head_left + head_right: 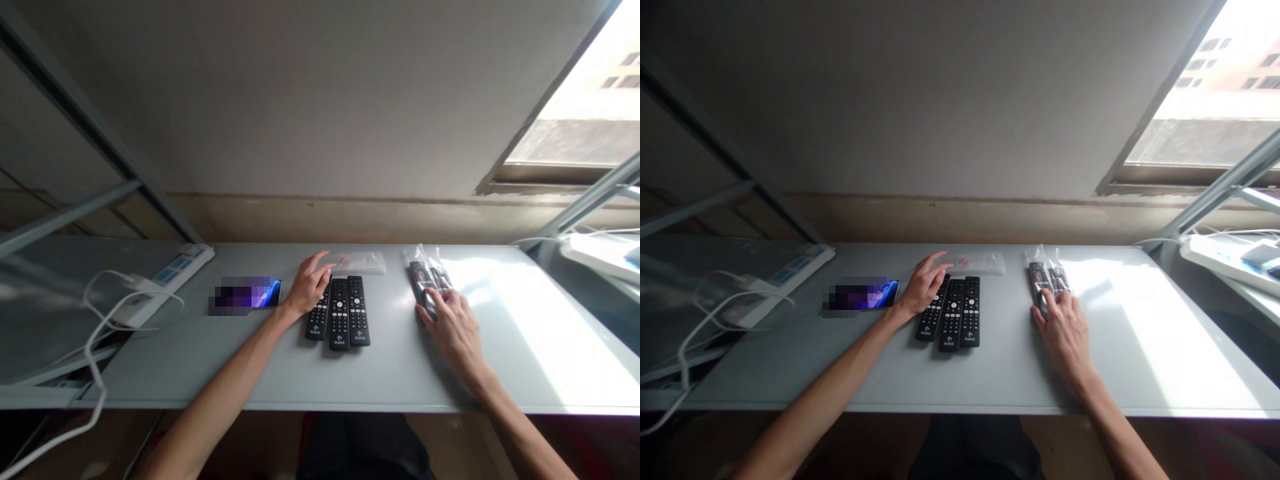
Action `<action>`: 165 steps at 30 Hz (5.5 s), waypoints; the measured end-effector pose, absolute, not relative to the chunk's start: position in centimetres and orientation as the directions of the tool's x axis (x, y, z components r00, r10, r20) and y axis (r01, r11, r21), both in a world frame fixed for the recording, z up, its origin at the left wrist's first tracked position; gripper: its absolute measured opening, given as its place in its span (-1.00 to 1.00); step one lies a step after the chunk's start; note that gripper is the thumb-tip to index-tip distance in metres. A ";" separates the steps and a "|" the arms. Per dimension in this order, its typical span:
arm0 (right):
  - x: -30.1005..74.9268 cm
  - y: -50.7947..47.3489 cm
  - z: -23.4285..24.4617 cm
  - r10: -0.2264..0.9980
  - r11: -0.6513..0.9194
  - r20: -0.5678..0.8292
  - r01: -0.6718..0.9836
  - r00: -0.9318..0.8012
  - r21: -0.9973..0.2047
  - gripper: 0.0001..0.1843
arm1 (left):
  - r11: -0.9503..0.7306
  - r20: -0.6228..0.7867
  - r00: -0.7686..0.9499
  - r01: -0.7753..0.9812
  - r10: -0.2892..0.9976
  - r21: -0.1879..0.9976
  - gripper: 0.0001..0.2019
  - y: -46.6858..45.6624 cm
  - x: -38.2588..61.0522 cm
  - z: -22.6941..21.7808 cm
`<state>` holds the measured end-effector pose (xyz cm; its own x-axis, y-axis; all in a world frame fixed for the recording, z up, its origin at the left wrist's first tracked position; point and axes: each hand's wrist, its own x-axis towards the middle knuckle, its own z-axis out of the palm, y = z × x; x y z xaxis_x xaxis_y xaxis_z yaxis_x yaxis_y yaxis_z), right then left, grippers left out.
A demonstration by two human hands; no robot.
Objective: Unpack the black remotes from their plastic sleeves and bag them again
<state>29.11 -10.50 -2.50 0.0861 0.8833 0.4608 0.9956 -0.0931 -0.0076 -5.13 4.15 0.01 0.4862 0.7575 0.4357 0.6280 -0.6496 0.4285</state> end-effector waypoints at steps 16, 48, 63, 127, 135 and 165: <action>23.9 -11.0 5.4 0.733 0.279 0.655 0.797 0.184 -0.536 -0.63 | -0.643 0.521 0.391 0.580 0.759 0.501 -0.42 3.8 -4.7 0.0; 22.4 -2.6 2.5 0.951 0.224 0.284 0.362 0.120 -0.905 -0.32 | 0.261 -0.123 0.284 -0.522 0.951 0.812 -0.60 4.8 -4.7 -0.1; 22.6 -0.2 11.7 0.920 0.379 0.392 -0.286 0.012 -0.880 -0.75 | 0.378 -0.195 0.365 -0.544 0.911 0.749 -0.83 4.9 -4.9 0.2; 25.3 -2.6 3.4 0.987 0.073 -0.047 -0.692 0.152 -0.718 -0.85 | -0.836 0.105 0.852 0.469 0.513 0.284 -0.39 -3.4 1.7 0.4; 24.1 -0.6 7.3 0.990 0.081 0.140 -0.674 -0.034 -0.734 -0.65 | -0.818 0.061 0.846 0.491 0.530 0.301 -0.44 -3.7 1.4 1.8; 24.9 3.9 -2.2 0.933 0.031 0.144 0.324 0.331 -0.946 -0.46 | -0.682 0.053 0.742 0.582 0.668 0.443 -0.34 -3.4 1.5 2.1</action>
<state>24.92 3.92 -2.17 0.3311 0.9326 0.1438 0.3237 0.0309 -0.9457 1.49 -3.42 2.08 0.7420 0.6682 0.0533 0.5820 -0.6817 0.4434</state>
